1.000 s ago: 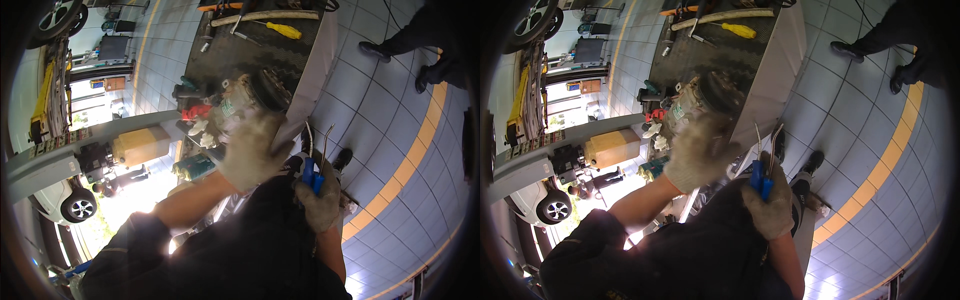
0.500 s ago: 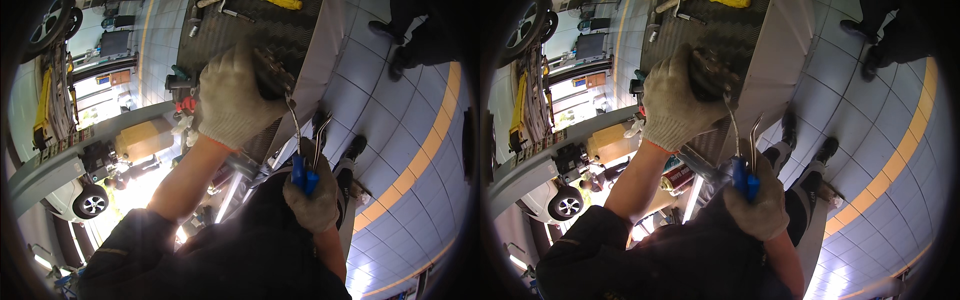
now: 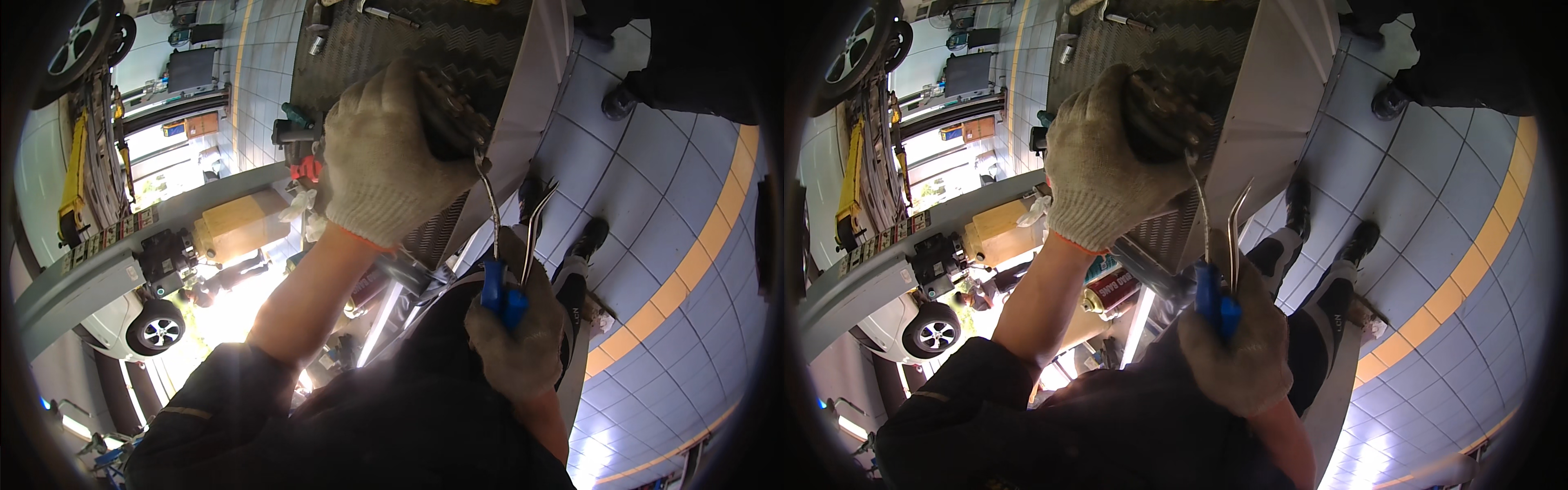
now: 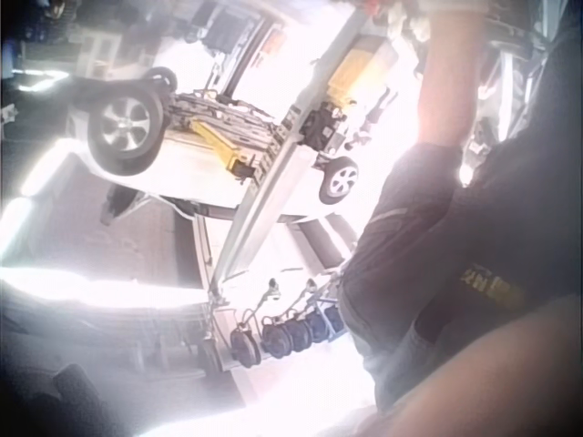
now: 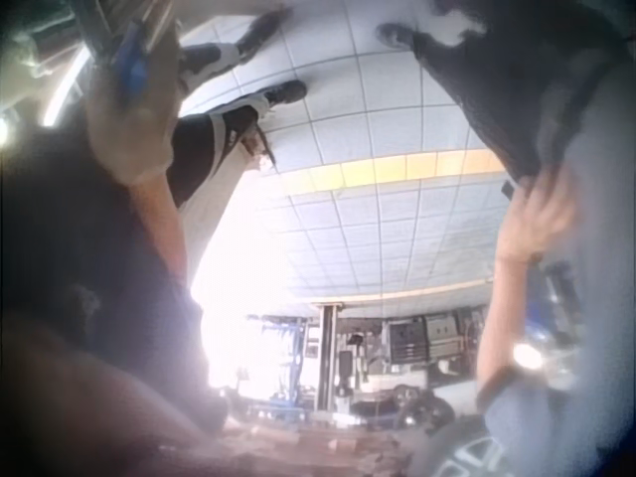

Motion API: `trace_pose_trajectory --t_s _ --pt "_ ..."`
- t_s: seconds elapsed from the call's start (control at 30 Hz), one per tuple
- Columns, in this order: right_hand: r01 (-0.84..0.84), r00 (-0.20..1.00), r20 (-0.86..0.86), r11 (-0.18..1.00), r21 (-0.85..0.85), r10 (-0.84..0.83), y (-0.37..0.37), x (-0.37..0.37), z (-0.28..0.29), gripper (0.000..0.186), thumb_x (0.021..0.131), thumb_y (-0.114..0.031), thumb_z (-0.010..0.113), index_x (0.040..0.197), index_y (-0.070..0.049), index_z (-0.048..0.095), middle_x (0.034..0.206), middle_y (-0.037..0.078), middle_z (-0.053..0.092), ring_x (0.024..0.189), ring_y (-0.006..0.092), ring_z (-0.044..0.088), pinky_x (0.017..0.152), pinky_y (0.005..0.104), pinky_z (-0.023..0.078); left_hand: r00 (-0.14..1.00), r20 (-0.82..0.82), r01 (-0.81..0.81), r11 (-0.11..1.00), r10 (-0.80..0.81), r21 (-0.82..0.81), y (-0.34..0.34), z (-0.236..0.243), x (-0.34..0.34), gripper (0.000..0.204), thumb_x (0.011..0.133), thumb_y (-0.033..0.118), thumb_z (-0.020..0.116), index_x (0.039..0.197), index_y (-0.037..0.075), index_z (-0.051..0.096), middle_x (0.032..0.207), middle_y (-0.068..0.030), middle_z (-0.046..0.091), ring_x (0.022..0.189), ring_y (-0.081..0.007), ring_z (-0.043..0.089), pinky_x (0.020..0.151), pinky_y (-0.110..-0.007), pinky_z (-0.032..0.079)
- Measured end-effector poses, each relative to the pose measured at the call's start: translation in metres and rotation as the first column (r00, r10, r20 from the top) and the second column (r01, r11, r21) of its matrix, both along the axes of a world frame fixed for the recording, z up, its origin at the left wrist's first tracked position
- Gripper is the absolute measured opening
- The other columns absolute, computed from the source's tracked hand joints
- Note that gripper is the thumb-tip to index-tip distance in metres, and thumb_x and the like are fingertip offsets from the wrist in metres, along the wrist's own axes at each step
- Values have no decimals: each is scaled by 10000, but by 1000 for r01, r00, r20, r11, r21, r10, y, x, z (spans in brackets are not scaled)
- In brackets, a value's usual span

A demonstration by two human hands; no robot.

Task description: The person uses a ratchet wrench to loosen and remove bolts from a car part on a workbench. They then wipe the part with a cloth and handle a plastic bag containing small components.

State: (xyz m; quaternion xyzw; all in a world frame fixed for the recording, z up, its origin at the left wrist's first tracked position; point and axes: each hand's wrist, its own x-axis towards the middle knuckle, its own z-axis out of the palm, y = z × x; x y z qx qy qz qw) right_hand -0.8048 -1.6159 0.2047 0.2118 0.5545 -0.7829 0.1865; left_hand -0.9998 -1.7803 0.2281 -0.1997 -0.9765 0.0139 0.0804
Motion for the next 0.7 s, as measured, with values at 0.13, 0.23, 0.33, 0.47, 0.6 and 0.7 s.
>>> trace_pose_trajectory --t_s 0.13,0.23,0.33,0.47,0.6,0.7 --pt "-14 989 143 996 -92 27 13 -11 20 725 991 -49 795 1695 -12 627 1067 63 792 904 138 722 840 313 604 1000 22 -12 1000 12 -2 -2 -1 0 963 638 422 1032 1443 8 704 1159 -202 818 1107 -416 812 1030 -533 655" --pt "-90 984 154 996 -28 94 29 -28 31 753 970 -68 802 1702 -22 630 1026 47 774 880 126 707 811 309 595 1000 13 -23 1000 23 -21 -1 0 -1 974 647 433 1039 1453 -2 707 1179 -220 821 1127 -423 813 1042 -536 655" --pt "-174 979 113 984 34 169 57 -50 31 827 893 -63 812 1694 20 624 995 49 759 826 134 705 759 315 588 999 31 -19 1000 19 -17 0 1 -2 991 667 453 1045 1466 -23 701 1199 -242 823 1138 -433 816 1042 -541 660" --pt "-24 947 302 960 -279 111 77 -61 25 868 810 -67 823 1645 86 642 935 57 743 744 159 719 699 305 580 999 37 -3 1000 3 -9 1 -1 -4 976 692 468 1047 1435 -58 696 1176 -260 824 1123 -446 820 1012 -550 672" --pt "-58 969 227 983 -172 97 60 -52 28 866 826 -102 821 1646 101 632 845 47 717 688 158 713 685 294 577 1000 -15 25 1000 -26 -7 0 -2 -6 957 696 492 1049 1391 -67 701 1129 -262 823 1082 -449 825 970 -548 681" --pt "-91 950 284 984 -153 132 47 -46 33 861 840 -140 823 1647 97 633 893 75 742 733 154 729 707 310 586 1000 -7 28 999 -28 -35 -1 -2 -6 970 690 515 1053 1388 -58 700 1130 -253 820 1097 -450 821 975 -552 675"
